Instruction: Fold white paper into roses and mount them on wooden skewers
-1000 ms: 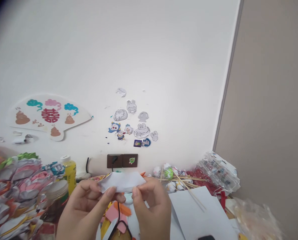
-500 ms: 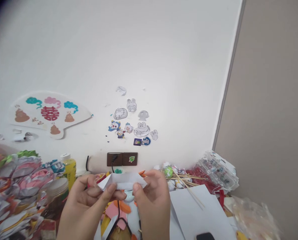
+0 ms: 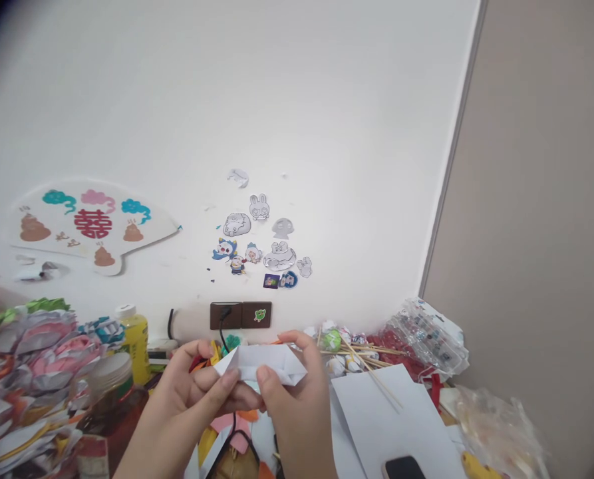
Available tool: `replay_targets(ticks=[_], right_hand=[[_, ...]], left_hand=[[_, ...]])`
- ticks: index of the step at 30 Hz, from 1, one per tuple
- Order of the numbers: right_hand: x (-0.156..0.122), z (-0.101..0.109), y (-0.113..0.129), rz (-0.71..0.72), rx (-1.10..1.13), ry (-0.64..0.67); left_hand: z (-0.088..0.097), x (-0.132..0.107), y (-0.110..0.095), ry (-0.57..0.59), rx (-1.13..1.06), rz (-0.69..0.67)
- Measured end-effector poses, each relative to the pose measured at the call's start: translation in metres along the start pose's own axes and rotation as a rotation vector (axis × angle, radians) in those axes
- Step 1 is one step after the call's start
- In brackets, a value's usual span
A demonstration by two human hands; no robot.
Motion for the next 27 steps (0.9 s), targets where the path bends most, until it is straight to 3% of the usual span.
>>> replay_targets(ticks=[14, 27], right_hand=[[0.002, 0.002, -0.013, -0.041, 0.045, 0.114], [0.003, 0.003, -0.012, 0.011, 0.067, 0.083]], left_hand=[[0.009, -0.002, -0.012, 0.001, 0.098, -0.015], [0.019, 0.004, -0.012, -0.137, 0.103, -0.099]])
Point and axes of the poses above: each hand's wrist, its own x-axis towards the middle knuckle, its own z-axis out of the back of the hand, y = z × x, the point moved 2 cm from there along x, towards the middle knuckle, and after that the axes turned 8 degrees about z, right-handed, at the moved point
